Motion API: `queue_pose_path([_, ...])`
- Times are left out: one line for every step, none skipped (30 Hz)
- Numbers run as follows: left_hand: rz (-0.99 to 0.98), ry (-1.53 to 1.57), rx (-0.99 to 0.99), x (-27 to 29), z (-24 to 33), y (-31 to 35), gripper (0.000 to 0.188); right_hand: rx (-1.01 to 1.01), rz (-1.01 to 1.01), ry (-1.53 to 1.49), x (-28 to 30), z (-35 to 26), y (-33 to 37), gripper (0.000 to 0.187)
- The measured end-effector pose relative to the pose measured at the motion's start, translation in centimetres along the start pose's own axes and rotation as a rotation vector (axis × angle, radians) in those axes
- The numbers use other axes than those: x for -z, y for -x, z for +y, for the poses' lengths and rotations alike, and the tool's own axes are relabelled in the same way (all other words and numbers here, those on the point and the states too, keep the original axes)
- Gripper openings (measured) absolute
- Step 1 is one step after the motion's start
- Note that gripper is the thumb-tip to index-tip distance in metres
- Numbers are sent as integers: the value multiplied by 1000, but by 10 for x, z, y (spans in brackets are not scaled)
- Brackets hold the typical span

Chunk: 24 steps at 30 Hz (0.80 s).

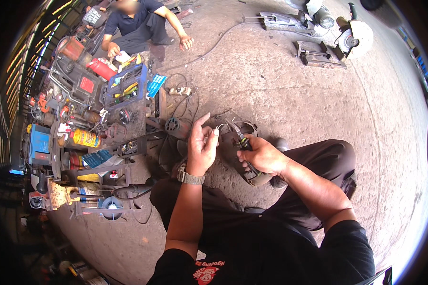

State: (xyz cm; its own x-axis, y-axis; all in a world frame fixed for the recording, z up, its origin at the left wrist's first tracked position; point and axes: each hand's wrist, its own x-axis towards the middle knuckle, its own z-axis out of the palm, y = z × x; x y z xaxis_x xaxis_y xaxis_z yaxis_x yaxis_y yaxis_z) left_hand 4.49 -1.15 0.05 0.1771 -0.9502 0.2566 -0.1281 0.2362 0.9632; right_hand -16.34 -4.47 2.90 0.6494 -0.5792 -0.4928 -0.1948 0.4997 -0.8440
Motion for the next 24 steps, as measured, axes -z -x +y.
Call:
queue_pose_path([22, -28, -29, 1, -2, -1, 31, 5, 10, 22, 0, -1, 1, 40])
queue_pose_path([52, -43, -29, 1, -4, -2, 24, 50, 45, 96, 1, -1, 1, 40])
queue_pose_path([80, -55, -25, 0, -3, -3, 20, 91, 84, 168, 3, 2, 0, 40])
queue_pose_path([108, -67, -22, -1, -2, -4, 19, 132, 122, 240, 4, 3, 0, 40])
queue_pose_path([136, -127, 52, 1, 0, -5, 29, 166, 162, 247, 7, 2, 1, 41])
queue_pose_path([163, -122, 113, 5, 0, -4, 38, 195, 197, 252, 8, 1, 1, 42])
queue_pose_path([170, -129, 97, 10, -8, -2, 36, 229, 249, 368, 13, 1, -2, 43])
queue_pose_path([177, -137, 81, 15, -15, -1, 34, 214, 286, 413, 16, -1, -1, 41])
queue_pose_path([174, -78, 110, 17, -15, 0, 32, 211, 296, 390, 17, -6, 1, 40])
queue_pose_path([171, -20, 139, 19, -14, 1, 31, 208, 305, 366, 16, -7, 1, 39])
queue_pose_path([169, 39, 167, 21, -14, 2, 30, 223, 287, 370, 17, -1, -1, 39])
queue_pose_path([182, -21, 97, 16, -9, 0, 29, 239, 276, 375, 20, 7, -5, 39])
queue_pose_path([195, -79, 27, 5, -2, -2, 28, 255, 266, 382, 22, 13, -8, 39])
queue_pose_path([207, -137, -45, -2, 1, -3, 27, 237, 221, 338, 21, 18, -9, 39])
queue_pose_path([180, -130, -42, 2, -3, -2, 23, 221, 172, 296, 17, 22, -9, 40])
queue_pose_path([149, -258, -121, 5, -2, -2, 21, 199, 121, 255, 7, 8, -4, 40])
queue_pose_path([117, -386, -200, 8, 0, -2, 20, 38, 96, 285, 3, -10, 10, 38])
queue_pose_path([73, -510, -283, 8, 3, -5, 18, 58, 78, 258, 2, -8, 9, 36])
queue_pose_path([28, -571, -319, 8, 7, -6, 19, 78, 61, 232, 2, -3, 8, 35])
queue_pose_path([-6, -637, -356, 8, 11, -9, 19, 97, 44, 205, 4, 3, 5, 33])
queue_pose_path([-38, -710, -391, 10, 16, -10, 20, 161, 25, 158, 2, 6, 0, 32])
queue_pose_path([-71, -782, -427, 10, 18, -11, 21, 142, 23, 159, 4, 8, 0, 32])
queue_pose_path([-77, -757, -410, 9, 18, -9, 21, 123, 22, 160, 7, 9, 0, 32])
queue_pose_path([-81, -734, -394, 10, 18, -7, 21, 106, 17, 161, 7, 6, 2, 33])
